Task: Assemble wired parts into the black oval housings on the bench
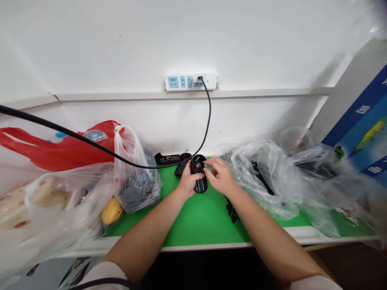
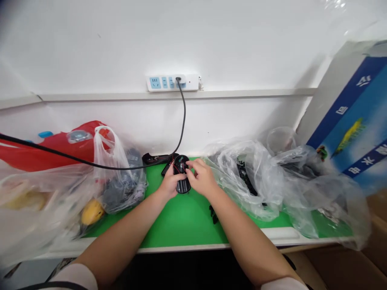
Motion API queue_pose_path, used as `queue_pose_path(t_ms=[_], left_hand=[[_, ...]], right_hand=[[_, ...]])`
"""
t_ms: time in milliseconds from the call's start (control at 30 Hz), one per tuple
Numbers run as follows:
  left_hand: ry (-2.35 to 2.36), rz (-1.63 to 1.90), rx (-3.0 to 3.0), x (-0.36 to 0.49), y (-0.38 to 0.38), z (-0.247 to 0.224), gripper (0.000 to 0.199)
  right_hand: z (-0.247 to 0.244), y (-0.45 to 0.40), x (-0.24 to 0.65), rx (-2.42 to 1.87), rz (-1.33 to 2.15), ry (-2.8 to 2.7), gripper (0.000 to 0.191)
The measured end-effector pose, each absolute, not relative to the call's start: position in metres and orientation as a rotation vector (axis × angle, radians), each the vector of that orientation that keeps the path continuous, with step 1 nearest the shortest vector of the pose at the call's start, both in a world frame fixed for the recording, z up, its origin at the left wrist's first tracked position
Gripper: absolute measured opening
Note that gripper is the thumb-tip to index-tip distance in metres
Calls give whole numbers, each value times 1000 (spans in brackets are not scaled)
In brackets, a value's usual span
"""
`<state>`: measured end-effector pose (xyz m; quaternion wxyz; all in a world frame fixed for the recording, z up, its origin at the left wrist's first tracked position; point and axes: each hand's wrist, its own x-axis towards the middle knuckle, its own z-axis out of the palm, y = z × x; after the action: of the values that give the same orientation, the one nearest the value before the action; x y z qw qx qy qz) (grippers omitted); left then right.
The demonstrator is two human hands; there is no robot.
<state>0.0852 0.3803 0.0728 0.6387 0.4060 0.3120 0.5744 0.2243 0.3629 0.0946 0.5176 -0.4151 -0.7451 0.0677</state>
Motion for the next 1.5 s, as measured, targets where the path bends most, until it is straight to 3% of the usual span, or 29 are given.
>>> queue_pose_path(t_ms=[200,333,467,600,900,1100,1333,1500], left_hand=[[738,1430,891,88,381,77,58],[726,1454,842,85,381,82,59],[753,1493,862,83,381,83,62],[760,1565,1011,82,380,82,69],[805,1636,1230,80,383,81,63],[803,1611,1280,80,381,78,61],[800,1609,1346,80,382,73,62],[783,1565,1226,83,379,77,63]], right_hand=[[93,348,224,-1030,329,-1804,21],[88,346,222,-1050,701,-1643,31],[83,350,220,-1079,845,-1507,39],[77,355,221,-1114,770,-1541,37],[78,359,225,-1050,349,-1680,23],[83,357,224,-966,353,-1753,22],[77,360,225,-1000,640,-1615,23],[82,359,225,-1065,1030,-1362,36]])
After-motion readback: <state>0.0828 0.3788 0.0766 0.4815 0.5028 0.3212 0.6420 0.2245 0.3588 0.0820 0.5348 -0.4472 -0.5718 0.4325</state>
